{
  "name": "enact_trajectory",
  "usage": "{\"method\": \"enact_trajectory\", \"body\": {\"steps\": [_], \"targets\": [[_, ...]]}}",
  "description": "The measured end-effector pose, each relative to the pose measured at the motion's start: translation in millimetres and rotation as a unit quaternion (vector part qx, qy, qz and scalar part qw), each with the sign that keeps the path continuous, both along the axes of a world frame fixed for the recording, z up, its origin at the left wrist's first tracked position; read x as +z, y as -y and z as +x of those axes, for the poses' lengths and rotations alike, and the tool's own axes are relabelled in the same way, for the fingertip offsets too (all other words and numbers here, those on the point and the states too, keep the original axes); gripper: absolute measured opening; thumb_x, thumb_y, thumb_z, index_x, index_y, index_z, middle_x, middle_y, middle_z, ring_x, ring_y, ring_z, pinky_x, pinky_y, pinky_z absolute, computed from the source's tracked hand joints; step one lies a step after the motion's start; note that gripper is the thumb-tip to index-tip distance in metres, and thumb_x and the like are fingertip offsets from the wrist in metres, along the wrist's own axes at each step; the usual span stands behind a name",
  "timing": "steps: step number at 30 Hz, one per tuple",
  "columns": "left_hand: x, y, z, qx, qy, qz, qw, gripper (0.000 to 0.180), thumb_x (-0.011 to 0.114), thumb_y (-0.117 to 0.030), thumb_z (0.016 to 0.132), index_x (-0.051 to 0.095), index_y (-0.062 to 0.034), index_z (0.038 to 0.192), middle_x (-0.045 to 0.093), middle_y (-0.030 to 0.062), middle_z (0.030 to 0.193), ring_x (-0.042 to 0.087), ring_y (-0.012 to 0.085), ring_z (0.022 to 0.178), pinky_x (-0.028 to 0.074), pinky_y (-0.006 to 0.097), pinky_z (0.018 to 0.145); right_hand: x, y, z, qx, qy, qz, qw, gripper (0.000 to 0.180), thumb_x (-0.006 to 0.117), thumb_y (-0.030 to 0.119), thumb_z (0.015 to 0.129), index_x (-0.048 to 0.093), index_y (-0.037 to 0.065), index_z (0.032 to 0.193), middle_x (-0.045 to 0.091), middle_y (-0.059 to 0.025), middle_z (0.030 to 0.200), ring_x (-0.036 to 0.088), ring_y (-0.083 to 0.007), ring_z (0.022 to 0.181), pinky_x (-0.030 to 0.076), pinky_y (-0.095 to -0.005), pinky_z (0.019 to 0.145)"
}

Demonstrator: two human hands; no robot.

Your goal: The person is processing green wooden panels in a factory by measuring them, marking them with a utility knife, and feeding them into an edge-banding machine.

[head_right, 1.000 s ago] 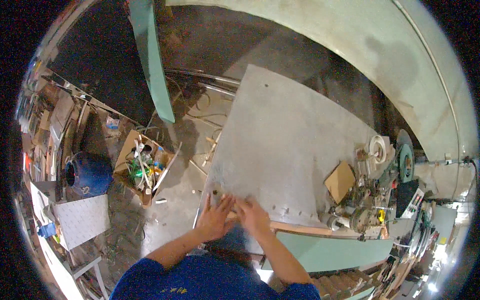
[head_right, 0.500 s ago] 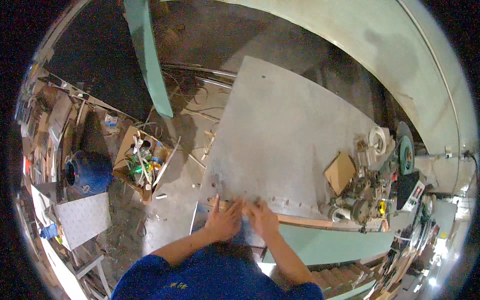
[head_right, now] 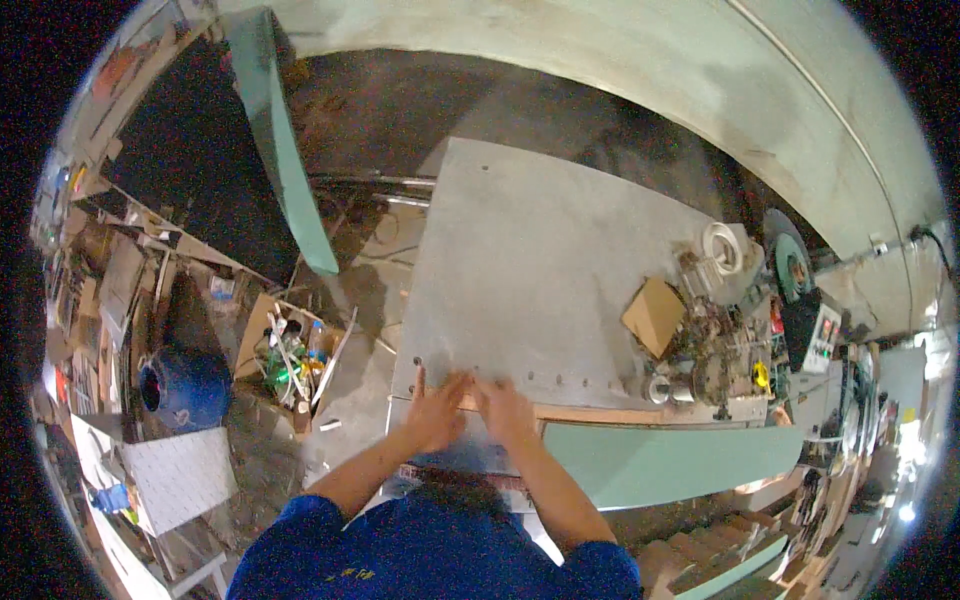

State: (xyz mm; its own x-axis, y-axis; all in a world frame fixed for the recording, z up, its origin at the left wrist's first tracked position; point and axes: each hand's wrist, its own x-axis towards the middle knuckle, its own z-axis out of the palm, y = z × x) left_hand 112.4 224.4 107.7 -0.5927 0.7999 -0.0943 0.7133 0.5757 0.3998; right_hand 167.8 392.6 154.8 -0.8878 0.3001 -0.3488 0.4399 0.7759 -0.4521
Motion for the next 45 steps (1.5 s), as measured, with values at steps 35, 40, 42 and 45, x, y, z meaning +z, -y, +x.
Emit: {"method": "enact_trajectory", "body": {"steps": [35, 40, 42, 45], "targets": [[65.9, -348.2, 403.0, -0.114, 0.481, 0.177, 0.851, 0.043, 0.044, -0.039, 0.108, 0.054, -0.0057, 0.083, 0.063, 0.0051, 0.076, 0.052, 0.0103, 0.055, 0.043, 0.028, 0.055, 53.1, -254.2, 553.7, -0.422, -0.317, -0.463, 0.712, 0.040, 0.057, 0.044, 0.102, 0.065, 0.006, 0.113, 0.063, -0.0023, 0.089, 0.058, -0.0099, 0.072, 0.051, -0.0261, 0.064], [83.5, -414.3, 432.2, -0.074, 0.501, 0.208, 0.837, 0.034, 0.055, -0.030, 0.104, 0.062, -0.0023, 0.086, 0.063, 0.0038, 0.072, 0.057, 0.0108, 0.067, 0.047, 0.029, 0.062, 50.8, -293.4, 564.3, -0.373, -0.254, -0.412, 0.791, 0.037, 0.057, 0.035, 0.103, 0.065, 0.002, 0.119, 0.066, -0.0013, 0.090, 0.059, -0.0101, 0.076, 0.052, -0.0296, 0.069], [90.5, -440.1, 432.9, -0.138, 0.399, 0.204, 0.883, 0.034, 0.057, -0.028, 0.103, 0.061, -0.0021, 0.081, 0.060, 0.0039, 0.066, 0.055, 0.0112, 0.061, 0.045, 0.031, 0.058, 41.2, -306.9, 571.9, -0.417, -0.256, -0.406, 0.772, 0.035, 0.057, 0.033, 0.104, 0.065, 0.002, 0.117, 0.067, -0.0029, 0.090, 0.061, -0.0108, 0.073, 0.052, -0.0289, 0.066], [93.2, -469.9, 435.7, -0.117, 0.375, 0.203, 0.897, 0.037, 0.058, -0.029, 0.102, 0.059, -0.0020, 0.076, 0.057, 0.0050, 0.061, 0.053, 0.0129, 0.056, 0.043, 0.032, 0.054, 45.3, -356.2, 586.5, -0.551, -0.311, -0.449, 0.631, 0.033, 0.057, 0.032, 0.103, 0.067, 0.001, 0.109, 0.066, -0.0043, 0.087, 0.061, -0.0124, 0.071, 0.050, -0.0309, 0.062]]}}
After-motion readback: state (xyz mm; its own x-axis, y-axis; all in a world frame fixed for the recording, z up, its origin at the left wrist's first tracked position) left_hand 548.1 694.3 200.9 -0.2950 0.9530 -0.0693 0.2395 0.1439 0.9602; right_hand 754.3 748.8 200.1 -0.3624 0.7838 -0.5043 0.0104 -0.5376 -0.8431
